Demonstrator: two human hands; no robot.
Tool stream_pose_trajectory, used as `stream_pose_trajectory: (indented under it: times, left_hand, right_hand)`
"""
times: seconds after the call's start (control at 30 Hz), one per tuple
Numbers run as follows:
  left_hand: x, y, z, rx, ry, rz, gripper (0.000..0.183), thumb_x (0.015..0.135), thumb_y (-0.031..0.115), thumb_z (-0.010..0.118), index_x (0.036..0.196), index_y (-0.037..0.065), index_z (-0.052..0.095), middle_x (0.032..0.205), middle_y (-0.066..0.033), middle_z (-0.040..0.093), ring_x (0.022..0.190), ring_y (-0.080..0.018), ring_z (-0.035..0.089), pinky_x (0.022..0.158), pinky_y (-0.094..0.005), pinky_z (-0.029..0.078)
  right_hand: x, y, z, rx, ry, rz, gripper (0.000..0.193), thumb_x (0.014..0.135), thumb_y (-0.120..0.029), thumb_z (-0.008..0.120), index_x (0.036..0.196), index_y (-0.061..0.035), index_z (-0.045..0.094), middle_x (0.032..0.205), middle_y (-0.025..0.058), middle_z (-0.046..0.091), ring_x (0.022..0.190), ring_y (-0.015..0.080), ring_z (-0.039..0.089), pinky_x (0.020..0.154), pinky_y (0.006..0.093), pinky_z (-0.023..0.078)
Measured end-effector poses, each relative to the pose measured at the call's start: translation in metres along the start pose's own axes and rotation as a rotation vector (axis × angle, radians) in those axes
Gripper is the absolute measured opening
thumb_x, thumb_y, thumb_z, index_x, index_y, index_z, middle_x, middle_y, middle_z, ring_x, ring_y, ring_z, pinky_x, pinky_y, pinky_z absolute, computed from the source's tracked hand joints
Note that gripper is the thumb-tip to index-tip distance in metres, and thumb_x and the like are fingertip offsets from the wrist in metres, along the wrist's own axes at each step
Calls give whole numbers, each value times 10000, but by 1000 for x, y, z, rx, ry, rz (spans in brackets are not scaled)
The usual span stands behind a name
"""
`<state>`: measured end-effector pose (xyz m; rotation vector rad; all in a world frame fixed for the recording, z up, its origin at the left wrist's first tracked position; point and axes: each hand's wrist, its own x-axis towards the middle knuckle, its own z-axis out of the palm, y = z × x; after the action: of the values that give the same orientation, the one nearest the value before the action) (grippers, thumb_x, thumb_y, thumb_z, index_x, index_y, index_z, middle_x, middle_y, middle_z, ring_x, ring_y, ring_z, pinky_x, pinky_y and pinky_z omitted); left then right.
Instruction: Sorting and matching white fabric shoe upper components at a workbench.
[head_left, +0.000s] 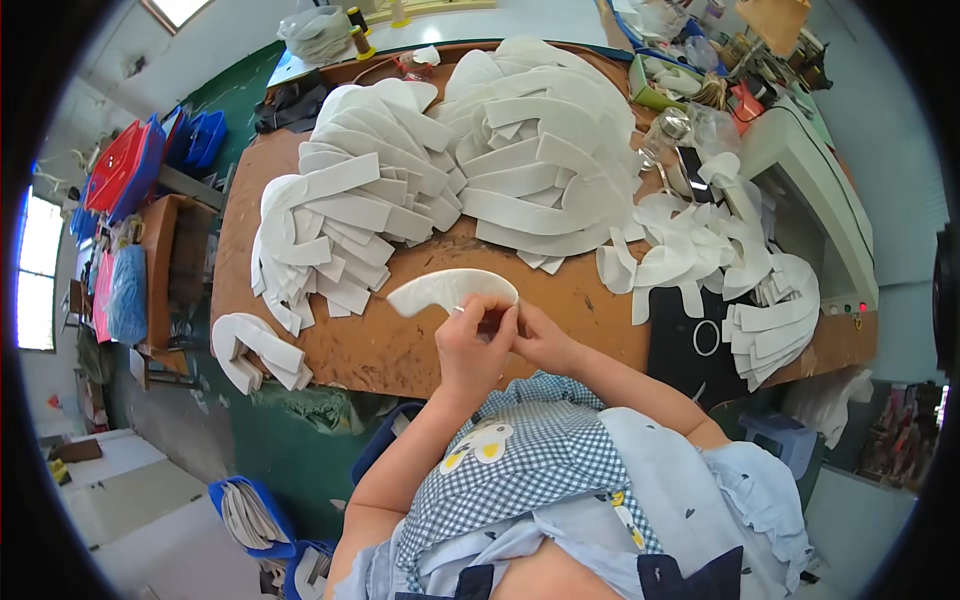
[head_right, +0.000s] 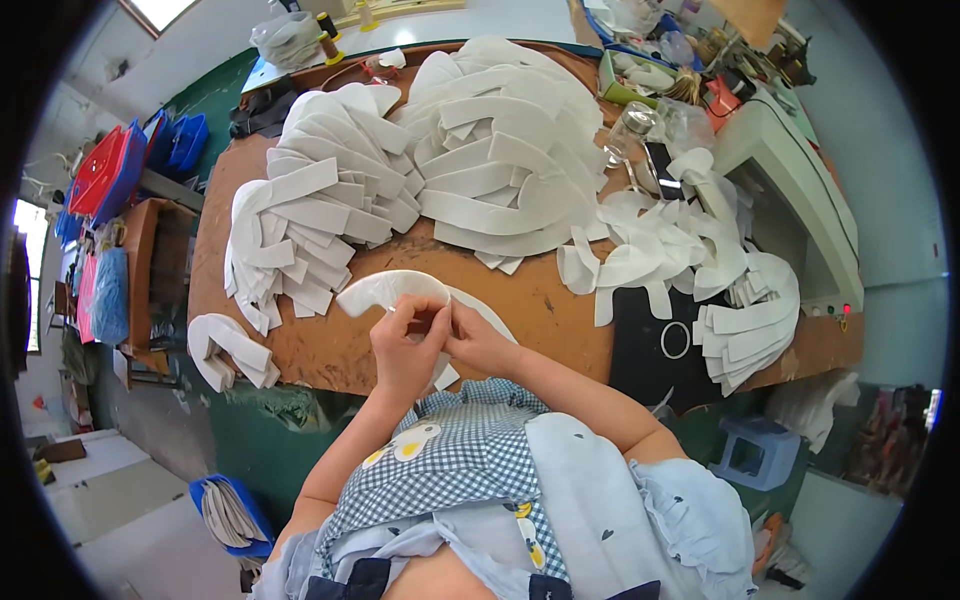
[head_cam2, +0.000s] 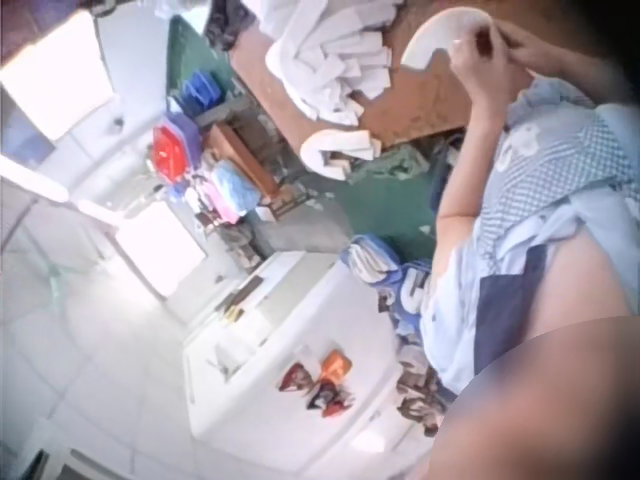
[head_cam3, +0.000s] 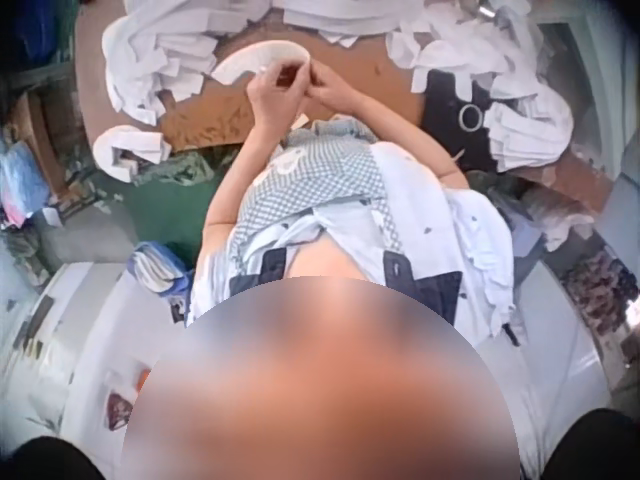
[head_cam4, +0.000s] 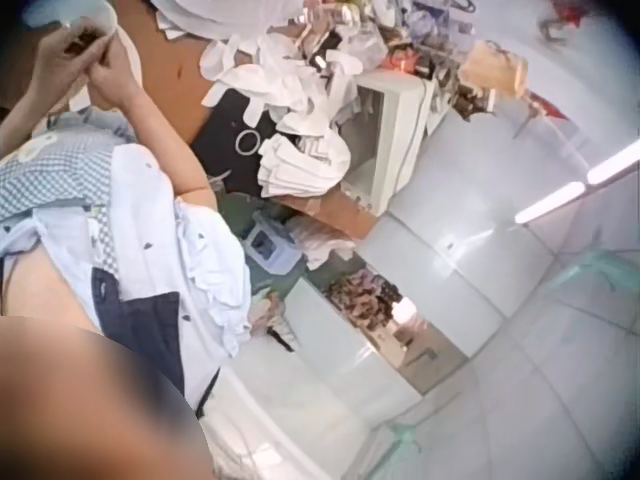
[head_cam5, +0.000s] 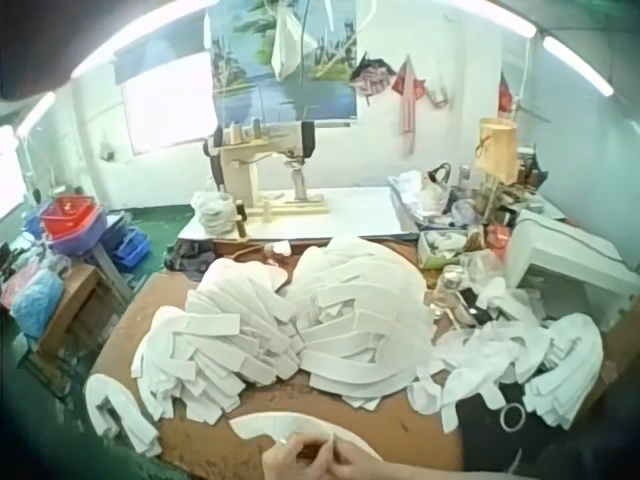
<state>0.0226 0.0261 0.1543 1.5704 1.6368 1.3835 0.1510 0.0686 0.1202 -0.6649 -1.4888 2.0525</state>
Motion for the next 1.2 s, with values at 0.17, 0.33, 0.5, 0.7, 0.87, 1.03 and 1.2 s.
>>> stream_pose_trajectory:
  times: [0.17, 0.33, 0.5, 0.7, 0.87, 1.03, 1.2]
  left_hand:
    - [6, -1, 0, -268, -151, -322, 97, 831, 42, 685, 895, -25, 656, 781, -33, 670, 690, -81, 623, 646, -221, 515]
    - [9, -9, -4, -313, -242, -426, 99, 843, 68, 676, 881, -23, 677, 775, -40, 683, 679, -85, 626, 634, -237, 522]
    - [10, -12, -3, -421, -222, -500, 123, 871, 81, 655, 915, -34, 655, 807, -27, 660, 721, -79, 612, 652, -227, 518]
    - [8, -13, -5, -533, -163, -515, 141, 901, 94, 634, 957, -34, 619, 840, -31, 639, 734, -86, 609, 674, -224, 512]
    - [5, -16, -6, -510, -185, -515, 130, 913, 100, 620, 955, -22, 605, 841, -32, 635, 735, -85, 602, 682, -225, 503]
    - [5, -24, -16, -787, -100, -609, 124, 964, 150, 531, 980, 34, 572, 877, -19, 613, 796, -81, 582, 764, -243, 484]
    - [11, -21, -18, -724, -104, -623, 109, 965, 148, 522, 971, 45, 556, 904, -11, 604, 839, -84, 584, 787, -249, 485]
  right_hand:
    - [-15, -4, 2, -8, 85, 7, 457, 932, -96, 534, 1349, -1, 373, 1271, 104, 506, 1200, 187, 486, 1022, 321, 397]
    - [-17, -17, -2, -71, 16, 101, 460, 945, -155, 523, 1356, -14, 374, 1266, 100, 504, 1183, 177, 478, 1006, 320, 395]
    - [-17, -10, -4, -36, 79, 102, 384, 987, -228, 483, 1313, -27, 450, 1191, 63, 551, 1090, 141, 522, 938, 301, 438]
    - [-15, -19, -7, -48, 136, 121, 356, 1020, -275, 424, 1221, -12, 556, 1052, 30, 609, 967, 106, 555, 835, 283, 476]
    - [-13, -6, -8, -97, 227, 19, 329, 1019, -248, 419, 1156, -4, 592, 931, 51, 660, 837, 130, 638, 696, 288, 548]
    - [-13, -19, -12, 131, 288, 65, 332, 1021, -209, 385, 1139, 28, 586, 980, 85, 677, 922, 178, 669, 706, 291, 553]
    - [-6, -27, -12, -36, 320, -6, 321, 1023, -202, 380, 1159, 8, 581, 1076, 88, 655, 994, 169, 647, 791, 286, 530]
